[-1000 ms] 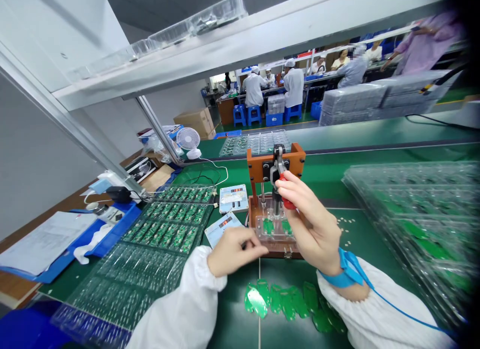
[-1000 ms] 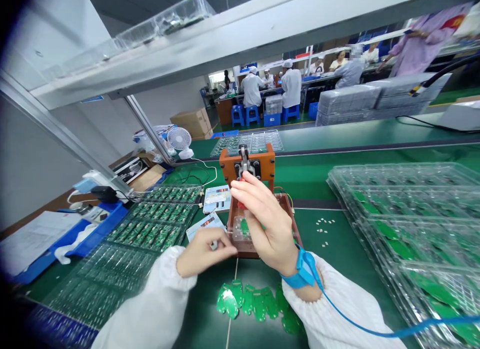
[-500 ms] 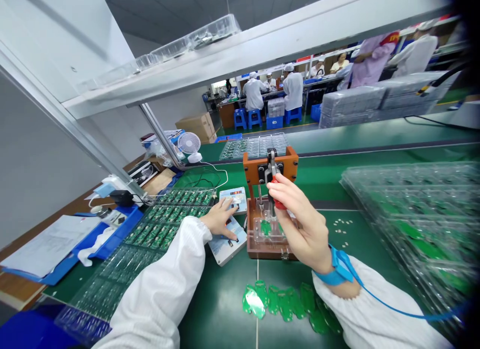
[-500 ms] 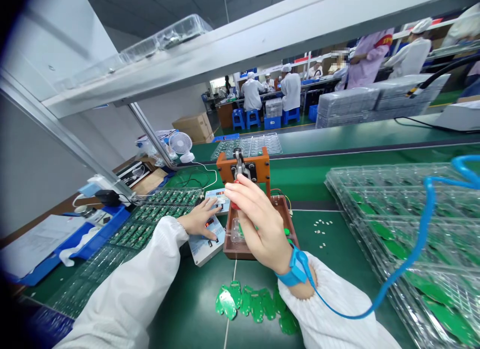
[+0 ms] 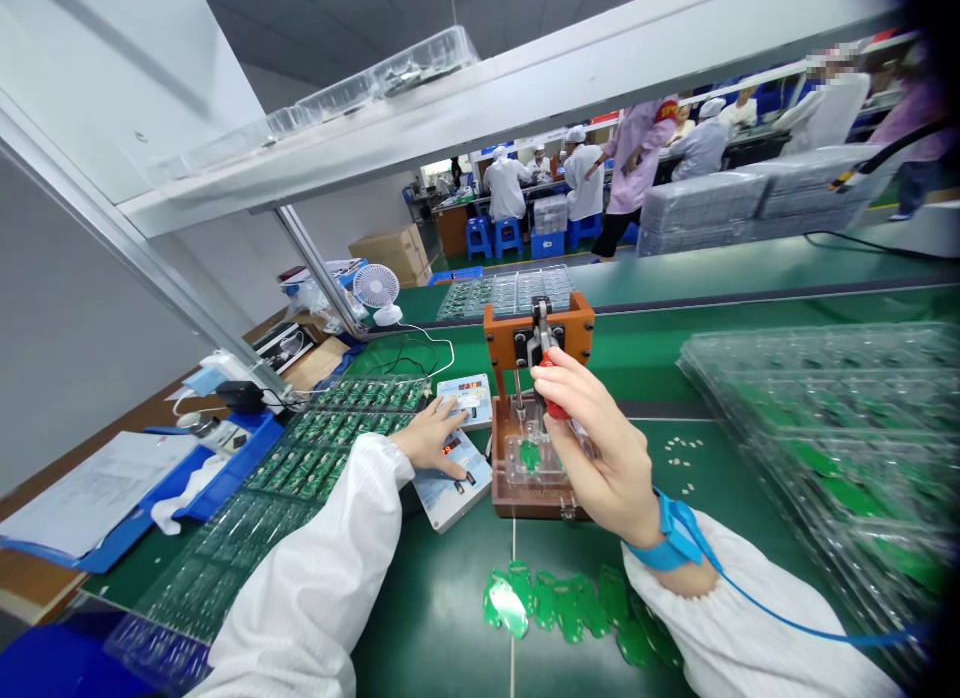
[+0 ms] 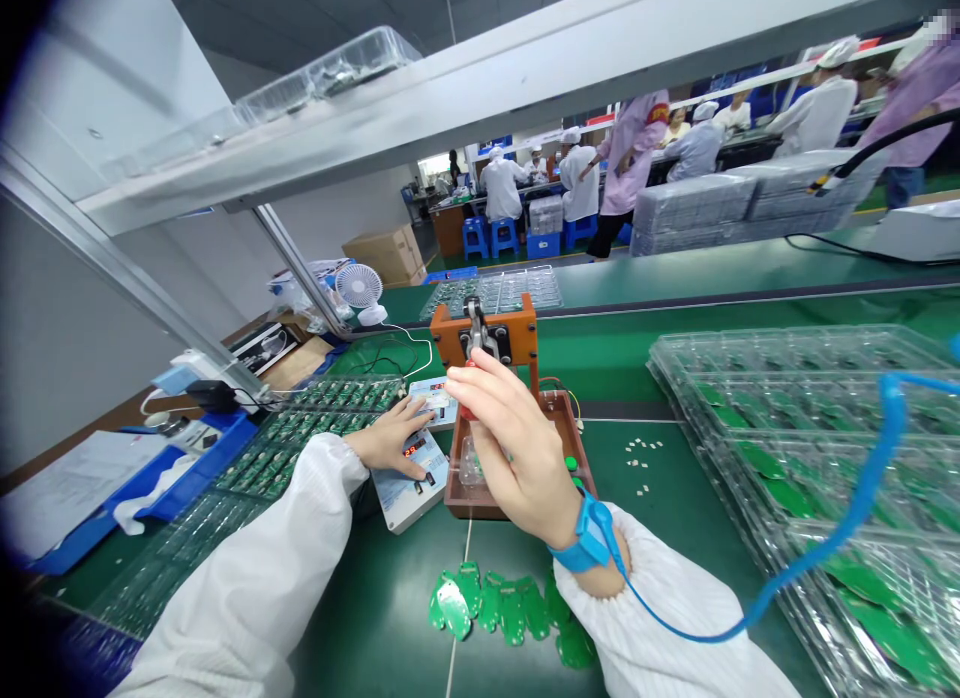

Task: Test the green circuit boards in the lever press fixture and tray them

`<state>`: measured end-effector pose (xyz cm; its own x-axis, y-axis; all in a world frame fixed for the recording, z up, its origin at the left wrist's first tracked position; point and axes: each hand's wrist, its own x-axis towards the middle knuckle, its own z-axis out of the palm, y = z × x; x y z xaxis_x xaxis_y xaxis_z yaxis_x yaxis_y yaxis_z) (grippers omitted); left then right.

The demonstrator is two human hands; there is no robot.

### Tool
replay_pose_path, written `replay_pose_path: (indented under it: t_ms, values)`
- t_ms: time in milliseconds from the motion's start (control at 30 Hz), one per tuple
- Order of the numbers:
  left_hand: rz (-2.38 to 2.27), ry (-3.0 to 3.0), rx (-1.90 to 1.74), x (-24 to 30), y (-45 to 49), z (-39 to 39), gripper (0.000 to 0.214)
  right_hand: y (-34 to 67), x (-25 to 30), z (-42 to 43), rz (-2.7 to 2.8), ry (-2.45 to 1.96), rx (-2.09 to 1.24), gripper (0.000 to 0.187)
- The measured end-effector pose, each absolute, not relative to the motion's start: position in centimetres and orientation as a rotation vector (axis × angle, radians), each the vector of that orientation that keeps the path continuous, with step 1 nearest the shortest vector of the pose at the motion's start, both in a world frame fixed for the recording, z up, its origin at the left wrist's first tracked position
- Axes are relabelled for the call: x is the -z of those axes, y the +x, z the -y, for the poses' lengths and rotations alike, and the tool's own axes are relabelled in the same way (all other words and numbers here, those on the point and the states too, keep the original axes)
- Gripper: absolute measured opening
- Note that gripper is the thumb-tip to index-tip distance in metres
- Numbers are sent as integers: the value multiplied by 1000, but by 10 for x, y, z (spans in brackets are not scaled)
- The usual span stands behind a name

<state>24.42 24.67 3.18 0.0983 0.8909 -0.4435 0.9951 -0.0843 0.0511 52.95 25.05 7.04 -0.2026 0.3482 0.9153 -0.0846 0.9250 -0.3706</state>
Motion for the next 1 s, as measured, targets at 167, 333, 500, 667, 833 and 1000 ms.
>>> replay_pose_path:
  t_ms: [167, 333, 500, 667, 833, 1000]
  values:
    - [-1837, 2023, 485, -31, 238, -245, 132, 529, -70, -250, 1726, -189, -390, 66]
    - [-1830, 2039, 494, -28, 236, -246, 134, 528, -70, -251, 1732, -183, -390, 66]
    - [-1826, 2017, 504, -27, 235, -247, 137, 528, -70, -252, 1735, -188, -391, 65]
    - [-1822, 2012, 503, -24, 234, -248, 139, 527, -70, -252, 1733, -193, -383, 64]
    - [-1817, 2040, 536, -24, 234, -249, 140, 527, -70, -252, 1735, -196, -380, 64]
    - [-1819, 2056, 546, -23, 235, -250, 138, 527, -70, -252, 1733, -199, -384, 64]
